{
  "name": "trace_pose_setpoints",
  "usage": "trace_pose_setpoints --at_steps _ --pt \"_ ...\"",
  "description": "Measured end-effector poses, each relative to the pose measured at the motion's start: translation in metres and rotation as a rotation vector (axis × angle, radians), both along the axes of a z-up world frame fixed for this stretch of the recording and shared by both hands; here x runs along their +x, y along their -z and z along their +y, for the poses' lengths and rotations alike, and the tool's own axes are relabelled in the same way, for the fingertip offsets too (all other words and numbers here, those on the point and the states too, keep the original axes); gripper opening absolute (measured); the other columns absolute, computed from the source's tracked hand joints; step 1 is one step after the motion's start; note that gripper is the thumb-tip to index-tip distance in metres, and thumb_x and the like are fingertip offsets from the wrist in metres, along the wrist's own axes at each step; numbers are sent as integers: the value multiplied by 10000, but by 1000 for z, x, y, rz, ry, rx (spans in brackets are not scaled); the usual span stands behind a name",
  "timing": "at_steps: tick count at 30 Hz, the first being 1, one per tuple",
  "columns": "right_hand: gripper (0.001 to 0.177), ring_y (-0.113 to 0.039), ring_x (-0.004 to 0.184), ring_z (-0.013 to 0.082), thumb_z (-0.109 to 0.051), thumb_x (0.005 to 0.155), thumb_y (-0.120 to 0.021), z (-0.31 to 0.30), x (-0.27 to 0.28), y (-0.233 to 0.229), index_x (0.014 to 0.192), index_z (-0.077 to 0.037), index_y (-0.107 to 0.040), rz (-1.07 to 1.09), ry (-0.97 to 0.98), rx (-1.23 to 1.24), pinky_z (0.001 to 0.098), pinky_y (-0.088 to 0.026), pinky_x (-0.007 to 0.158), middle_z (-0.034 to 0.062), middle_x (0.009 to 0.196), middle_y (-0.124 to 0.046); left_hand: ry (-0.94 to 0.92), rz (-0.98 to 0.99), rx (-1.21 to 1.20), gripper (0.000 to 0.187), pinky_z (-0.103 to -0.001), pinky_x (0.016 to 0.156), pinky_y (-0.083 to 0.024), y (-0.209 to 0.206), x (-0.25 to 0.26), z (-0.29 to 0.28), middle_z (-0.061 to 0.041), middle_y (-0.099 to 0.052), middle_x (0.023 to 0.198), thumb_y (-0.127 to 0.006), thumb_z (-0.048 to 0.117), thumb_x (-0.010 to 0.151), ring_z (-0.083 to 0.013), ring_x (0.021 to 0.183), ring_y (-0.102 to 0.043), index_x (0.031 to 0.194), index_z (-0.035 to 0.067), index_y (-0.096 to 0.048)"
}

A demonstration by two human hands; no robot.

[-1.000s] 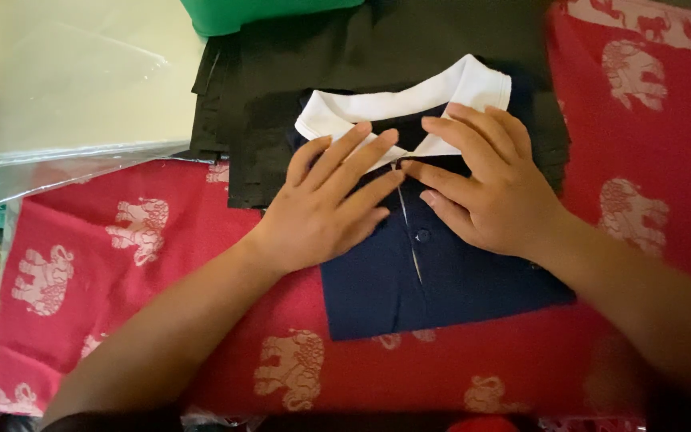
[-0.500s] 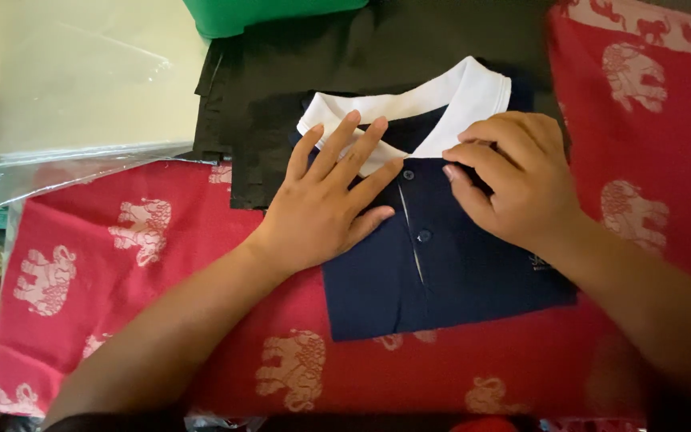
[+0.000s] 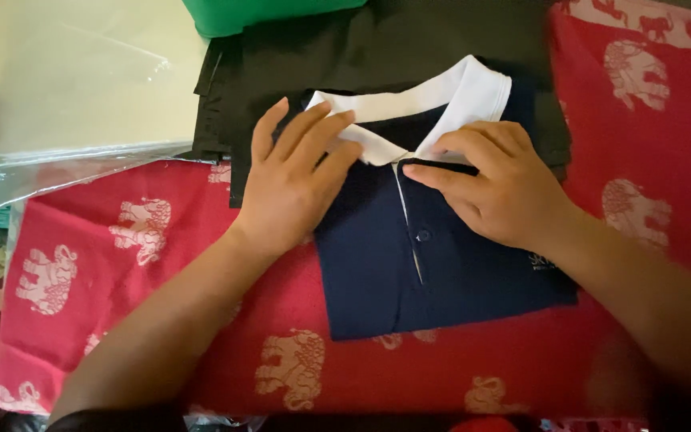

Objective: Folding a navy blue polo shirt with a white collar on a table.

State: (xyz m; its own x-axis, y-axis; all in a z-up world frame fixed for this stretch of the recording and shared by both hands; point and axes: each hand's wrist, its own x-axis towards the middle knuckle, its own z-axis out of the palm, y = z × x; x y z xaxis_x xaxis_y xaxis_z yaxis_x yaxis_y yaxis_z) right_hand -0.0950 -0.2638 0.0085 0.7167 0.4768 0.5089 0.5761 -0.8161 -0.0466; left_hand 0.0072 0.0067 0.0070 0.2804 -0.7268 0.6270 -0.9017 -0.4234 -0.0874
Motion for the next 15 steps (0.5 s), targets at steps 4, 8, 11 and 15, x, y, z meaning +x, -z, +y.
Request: trace_pose_setpoints --at_steps 4,8,11,15 --pt "345 -577 1102 317 -174 964 -657 2 1 -7 1299 -221 -724 71 -13 -81 470 -413 952 80 1209 -614 -5 120 -140 38 -424 977 -406 -5 -5 -9 -38 -683 1058 -641 107 1061 -250 938 -638 1063 126 -673" --pt "348 -574 1097 315 -217 988 -634 4 0 -14 1326 -183 -714 85 -40 -93 457 -396 928 104 1209 -595 66 186 -106 66 -390 853 -395 -1 -10 -14 -35 -621 967 -626 135 1063 -254 866 -604 999 122 -630" --pt "364 -584 1128 332 -230 973 -659 2 0 -8 1333 -199 -704 64 -39 -97 472 -408 942 106 1223 -614 108 324 -3 120 -430 872 -409 6 -7 -11 -63 -604 963 -633 224 1030 -291 903 -599 983 114 -620" --pt "379 -577 1129 330 -261 972 -661 0 0 -10 1346 -211 -695 76 -31 -88 482 -431 928 91 1230 -613 111 228 1 185 -425 873 -409 -2 -4 -5 -35 -601 913 -641 287 1057 -278 857 -603 943 143 -622"
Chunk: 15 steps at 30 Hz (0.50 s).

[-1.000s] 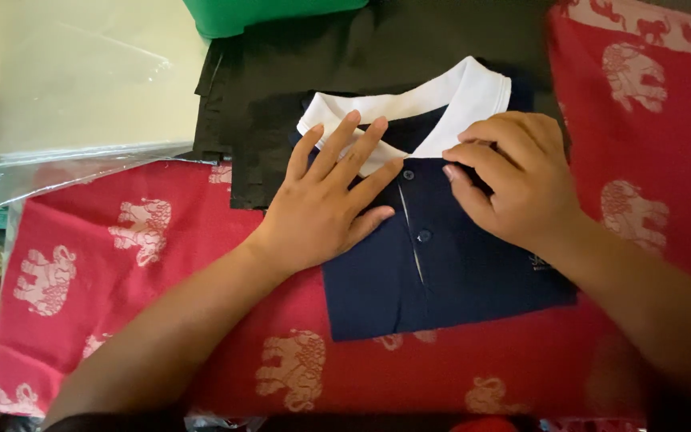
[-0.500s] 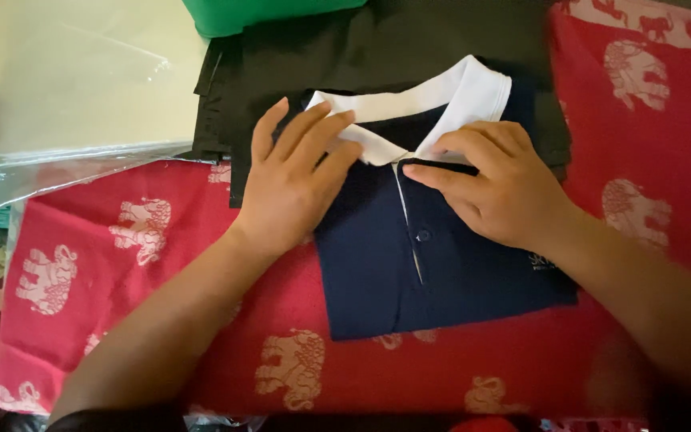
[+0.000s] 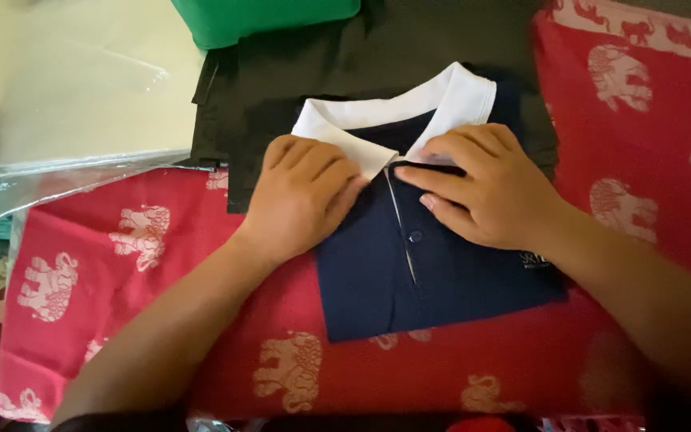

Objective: Folding a navy blue polo shirt with a white collar on a table.

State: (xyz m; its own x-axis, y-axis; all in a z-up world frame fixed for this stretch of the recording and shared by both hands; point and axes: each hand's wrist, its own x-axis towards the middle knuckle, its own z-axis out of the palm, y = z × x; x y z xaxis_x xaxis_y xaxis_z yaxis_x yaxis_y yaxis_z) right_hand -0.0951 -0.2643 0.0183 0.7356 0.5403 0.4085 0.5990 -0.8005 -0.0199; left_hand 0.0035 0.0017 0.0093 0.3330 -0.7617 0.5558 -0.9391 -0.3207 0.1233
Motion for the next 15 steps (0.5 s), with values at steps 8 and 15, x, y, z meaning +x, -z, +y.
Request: trace_pose_setpoints --at_steps 8,15 --pt "311 -608 797 273 -215 1119 -666 -41 9 -8 1293 43 -653 243 709 346 457 -481 724 146 980 -663 -807 868 650 766 -535 664 -467 -45 16 16 -161 -696 772 -406 698 1035 -430 802 -655 678 54 -617" --pt "605 -689 930 347 -536 1049 -540 -21 19 -43 1365 -29 -635 721 1033 303 511 -518 697 131 1023 -733 -787 1036 584 637 -454 708 -451 -71 3 7 -77 -692 723 -474 647 1001 -322 763 -651 684 110 -603"
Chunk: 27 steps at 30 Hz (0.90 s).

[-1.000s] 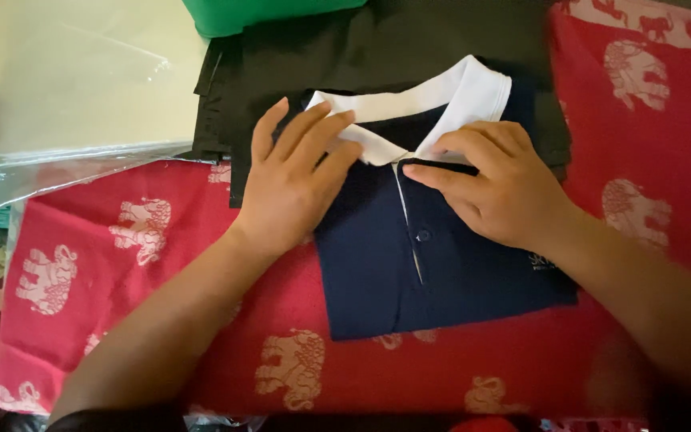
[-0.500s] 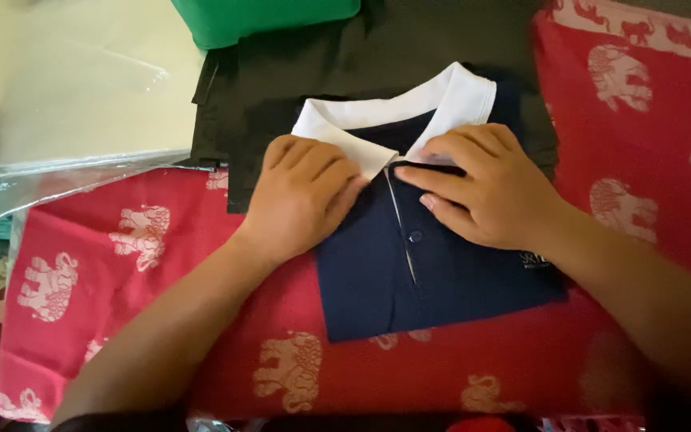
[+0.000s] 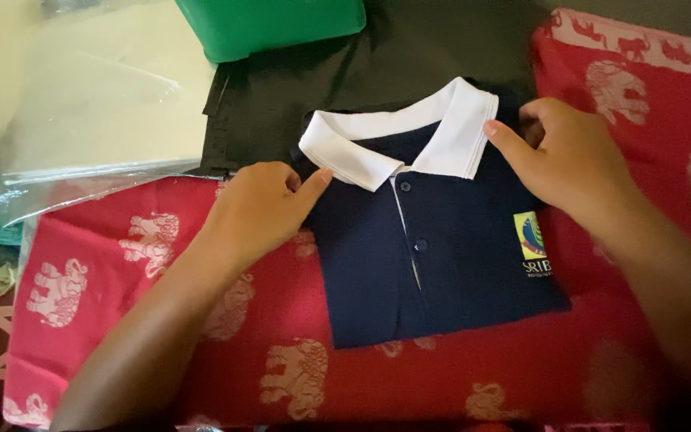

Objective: Folding a navy blue polo shirt with a white collar on a table.

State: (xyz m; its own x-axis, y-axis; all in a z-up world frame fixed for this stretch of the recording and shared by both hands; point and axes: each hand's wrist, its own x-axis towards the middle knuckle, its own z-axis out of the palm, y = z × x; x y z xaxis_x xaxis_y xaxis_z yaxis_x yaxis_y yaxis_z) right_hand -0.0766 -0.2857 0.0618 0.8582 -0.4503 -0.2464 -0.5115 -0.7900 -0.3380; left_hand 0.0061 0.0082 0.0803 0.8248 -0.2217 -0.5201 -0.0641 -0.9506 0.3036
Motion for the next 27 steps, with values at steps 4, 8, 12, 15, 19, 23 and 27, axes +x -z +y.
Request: trace_pose_setpoints --at_steps 4,8,12,15,19,23,27 --pt "702 -662 1037 371 -558 988 -586 -1 -2 -2 1427 -10 -583 -19 14 59 523 -504 812 204 1216 -690 -46 140 -98 525 -376 662 -426 -17 -7 -4 -33 -655 691 -522 593 999 -221 672 -699 774 119 -538" --pt "449 -699 885 278 -462 959 -713 -23 2 26 1147 -54 -699 -141 -12 111 442 -477 740 123 995 -758 19 159 -149 477 -389 729 -474 -11 -11 -3 -87 -776 705 -525 586 976 -219 735 -747 901 115 -535" --pt "380 -730 1006 230 -336 966 -634 13 3 -32 1277 -120 -677 21 112 391 381 -537 817 83 1162 -765 -109 344 -172 725 -324 763 -488 -30 -13 -7 -40 -711 940 -490 597 931 -200 740 -772 1447 93 -412" --pt "392 -699 877 277 -402 1001 -631 20 0 -44 1227 -89 -695 202 182 374 396 -493 755 118 1043 -752 -159 366 -242 493 -278 746 -497 -24 -7 -4 -93 -733 872 -512 553 976 -243 697 -792 1073 70 -538" --pt "813 -482 1375 264 -477 825 -678 19 -8 -23 1510 -132 -408 94 127 353 444 -381 1121 91 1535 -466 -86 292 -441 414 -307 609 -426 14 0 7 -38 -596 777 -639 481 977 -171 660 -587 825 118 -510" --pt "682 -610 1264 287 -378 809 -748 22 -16 -5 1420 -155 -542 -199 -4 327 436 -467 983 86 1386 -653 58 133 -429 431 -326 623 -358 3 -6 5 33 -513 718 -681 507 941 -104 665 -457 801 128 -530" --pt "659 -601 1269 239 -321 830 -749 23 -24 -22 1425 -126 -545 -293 4 374 403 -456 997 83 1412 -641 188 -167 -498 667 -386 533 -222 40 7 17 23 -310 623 -663 582 971 -112 579 -303 627 130 -313"
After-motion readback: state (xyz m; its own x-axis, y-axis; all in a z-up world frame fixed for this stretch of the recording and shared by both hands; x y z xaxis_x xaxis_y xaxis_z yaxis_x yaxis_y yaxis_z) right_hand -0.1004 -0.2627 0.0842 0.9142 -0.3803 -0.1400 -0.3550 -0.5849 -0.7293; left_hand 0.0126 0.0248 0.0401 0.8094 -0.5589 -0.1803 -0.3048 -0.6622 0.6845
